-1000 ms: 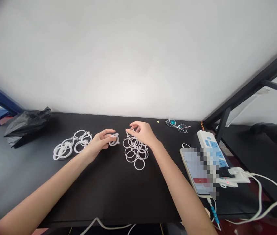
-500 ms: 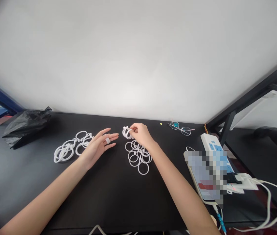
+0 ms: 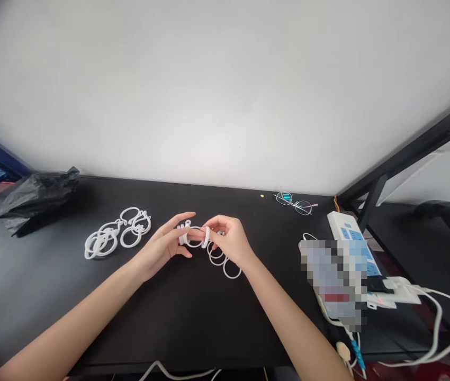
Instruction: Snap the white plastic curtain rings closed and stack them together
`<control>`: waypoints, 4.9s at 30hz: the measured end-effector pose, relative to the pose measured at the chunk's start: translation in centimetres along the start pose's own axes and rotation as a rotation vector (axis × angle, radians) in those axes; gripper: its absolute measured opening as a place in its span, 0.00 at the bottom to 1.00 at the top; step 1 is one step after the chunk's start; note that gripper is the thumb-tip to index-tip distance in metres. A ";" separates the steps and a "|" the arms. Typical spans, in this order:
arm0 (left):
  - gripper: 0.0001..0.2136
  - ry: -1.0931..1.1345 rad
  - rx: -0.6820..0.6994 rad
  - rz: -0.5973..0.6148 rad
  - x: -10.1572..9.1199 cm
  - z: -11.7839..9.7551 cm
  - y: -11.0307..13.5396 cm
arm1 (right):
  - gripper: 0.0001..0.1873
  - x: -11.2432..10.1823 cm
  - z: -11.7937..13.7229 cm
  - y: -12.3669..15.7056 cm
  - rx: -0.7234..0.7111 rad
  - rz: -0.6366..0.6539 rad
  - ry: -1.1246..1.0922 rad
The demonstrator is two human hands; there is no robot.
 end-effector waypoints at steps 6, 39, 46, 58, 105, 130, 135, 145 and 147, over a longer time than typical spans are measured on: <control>0.22 0.082 -0.037 0.038 0.2 0.3 0.0 | 0.12 -2.0 -0.6 0.6 -0.074 -0.118 -0.029; 0.22 -0.385 0.380 0.429 5.2 -2.7 3.7 | 0.12 4.6 -2.2 3.7 0.259 0.207 -0.394; 0.14 -0.619 0.431 0.404 5.8 -4.1 4.2 | 0.13 4.1 -2.7 3.6 0.295 0.149 -0.445; 0.12 -0.447 0.356 0.253 4.0 -3.6 3.4 | 0.15 4.8 -1.6 3.4 0.271 0.296 -0.513; 0.04 -0.602 0.197 0.148 2.6 0.1 1.1 | 0.18 6.4 -1.5 4.9 0.149 0.425 -0.245; 0.06 -1.119 0.395 0.231 3.4 -0.9 1.4 | 0.28 7.2 -3.5 4.9 0.270 0.433 -0.245; 0.08 -0.895 0.374 0.267 3.0 -1.8 1.3 | 0.22 6.2 -0.7 5.1 -0.117 0.235 -0.079; 0.11 -0.704 0.266 0.241 2.6 -1.7 0.9 | 0.21 6.5 1.0 6.7 -0.362 0.307 0.003; 0.08 -0.715 0.283 0.272 2.8 -1.9 1.0 | 0.21 6.2 0.7 6.3 -0.325 0.287 -0.026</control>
Point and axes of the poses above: each hand's wrist, its own y-axis away from the middle knuckle, its own x-axis out of the palm, z = x × y, the point moved 10 cm from there along -y, towards the middle knuckle, and after that the axes turned 10 degrees about -y, right-handed, at the moved point
